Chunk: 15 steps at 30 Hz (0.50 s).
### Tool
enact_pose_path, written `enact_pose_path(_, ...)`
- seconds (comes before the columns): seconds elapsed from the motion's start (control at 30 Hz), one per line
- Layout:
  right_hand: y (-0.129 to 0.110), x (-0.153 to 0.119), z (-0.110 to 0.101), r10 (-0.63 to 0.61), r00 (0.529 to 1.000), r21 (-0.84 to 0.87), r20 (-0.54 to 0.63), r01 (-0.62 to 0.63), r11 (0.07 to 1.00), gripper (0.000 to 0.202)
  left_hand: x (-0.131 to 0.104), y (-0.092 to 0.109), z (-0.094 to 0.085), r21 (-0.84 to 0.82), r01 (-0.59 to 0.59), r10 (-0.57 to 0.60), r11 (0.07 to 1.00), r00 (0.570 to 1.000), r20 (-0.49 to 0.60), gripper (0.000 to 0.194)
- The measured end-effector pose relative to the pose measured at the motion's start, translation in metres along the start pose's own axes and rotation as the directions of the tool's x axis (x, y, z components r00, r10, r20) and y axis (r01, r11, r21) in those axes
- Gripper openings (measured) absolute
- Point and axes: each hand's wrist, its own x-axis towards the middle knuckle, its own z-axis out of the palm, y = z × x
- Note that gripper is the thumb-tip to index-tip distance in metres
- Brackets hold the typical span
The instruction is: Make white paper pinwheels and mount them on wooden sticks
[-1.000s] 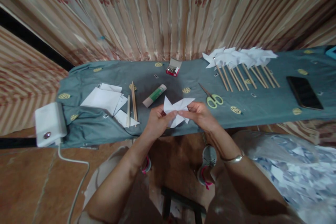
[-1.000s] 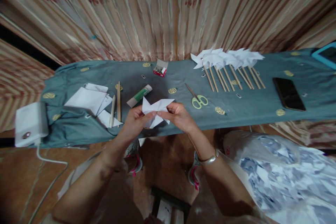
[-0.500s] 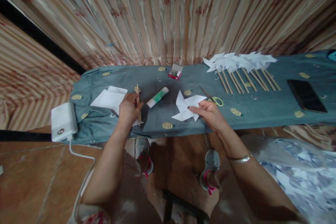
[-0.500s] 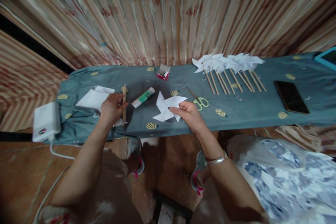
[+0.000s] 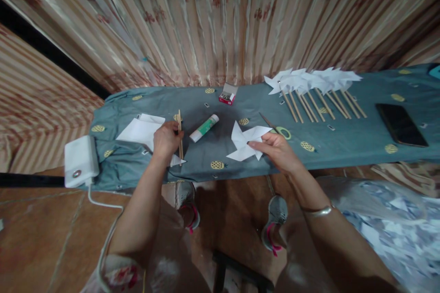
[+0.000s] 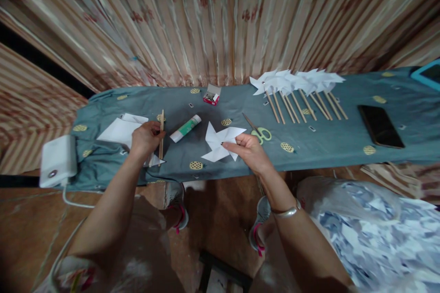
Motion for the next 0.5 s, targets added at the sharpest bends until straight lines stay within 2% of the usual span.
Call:
enact_pose_path(0.2, 0.0003, 0.0, -0.0031, -0.017, 1.0, -0.035, -0.008, 0.016, 0.999, 0.04, -0.0022, 0.0062, -0.0029, 0.07, -0.004, 0.006, 0.998, 0.999, -0.031, 0.028)
enact_pose_path(0.3, -0.0004, 0.0001, -0.0032, -0.018, 1.0, -0.021, -0.02, 0.018, 1.0, 0.04, -0.0001, 0.0037, -0.0019, 0.026, 0.009, -0.007, 1.0, 0.998, -0.054, 0.026)
enact_pose_path(0.4, -0.0021, -0.0001, -0.0019, -0.014, 0.999, 0.01, -0.034, 0.015, 1.0, 0.04, 0.0044, -0.001, -0.0011, -0.122, 0.034, -0.049, 0.992, 0.991, -0.122, 0.029)
enact_pose_path(0.5, -0.0049, -0.0013, -0.001, -0.015, 1.0, 0.062, -0.024, 0.017, 0.998, 0.038, 0.0075, -0.0008, -0.0021, -0.401, 0.018, -0.106, 0.916, 0.974, -0.198, 0.029)
